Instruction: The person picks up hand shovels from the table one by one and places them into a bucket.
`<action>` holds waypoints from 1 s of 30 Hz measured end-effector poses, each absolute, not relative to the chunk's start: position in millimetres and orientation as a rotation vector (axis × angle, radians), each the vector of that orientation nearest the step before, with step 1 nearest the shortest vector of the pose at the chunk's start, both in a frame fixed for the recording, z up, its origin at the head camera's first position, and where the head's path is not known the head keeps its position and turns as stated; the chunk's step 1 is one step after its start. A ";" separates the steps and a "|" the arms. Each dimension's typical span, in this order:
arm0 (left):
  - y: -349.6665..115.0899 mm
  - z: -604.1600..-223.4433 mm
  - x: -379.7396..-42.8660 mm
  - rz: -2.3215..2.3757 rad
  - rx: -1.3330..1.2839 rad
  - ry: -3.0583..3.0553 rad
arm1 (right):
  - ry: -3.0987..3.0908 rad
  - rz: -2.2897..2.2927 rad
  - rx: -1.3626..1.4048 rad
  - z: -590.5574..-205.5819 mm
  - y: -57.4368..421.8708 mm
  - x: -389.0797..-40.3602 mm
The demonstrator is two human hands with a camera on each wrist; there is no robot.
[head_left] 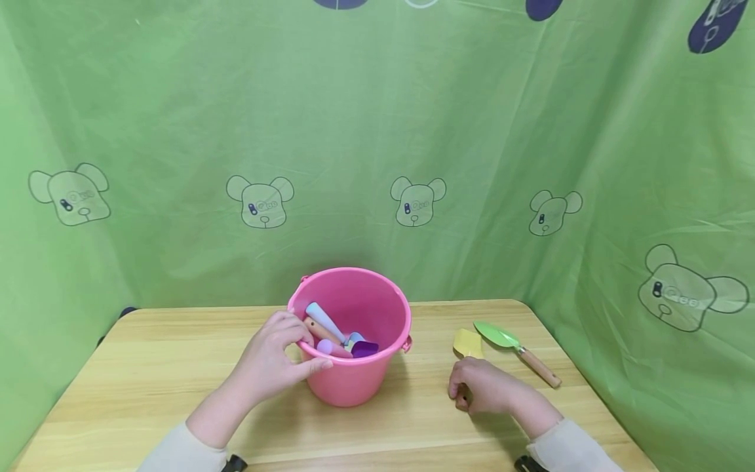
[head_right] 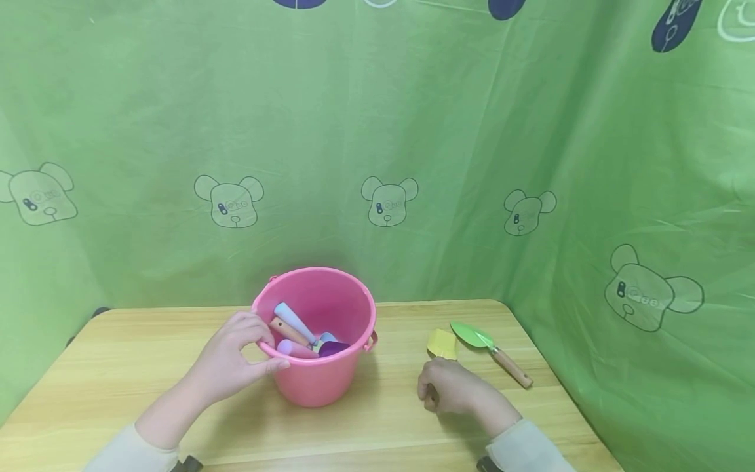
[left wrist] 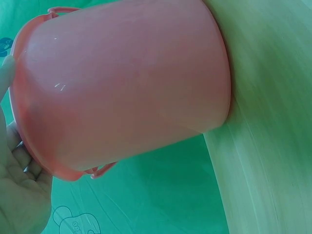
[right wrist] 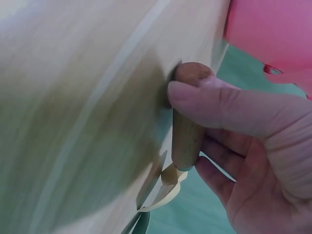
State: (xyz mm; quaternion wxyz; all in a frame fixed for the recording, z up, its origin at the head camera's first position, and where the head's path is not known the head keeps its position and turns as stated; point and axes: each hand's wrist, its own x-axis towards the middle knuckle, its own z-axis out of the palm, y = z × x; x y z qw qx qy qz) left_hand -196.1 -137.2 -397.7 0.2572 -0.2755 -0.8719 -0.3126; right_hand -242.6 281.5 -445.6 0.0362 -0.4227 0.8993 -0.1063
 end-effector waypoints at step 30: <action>-137.6 -395.6 -196.1 -0.842 -0.746 -2.378 | 2.884 -0.166 -1.359 -446.6 273.4 -235.3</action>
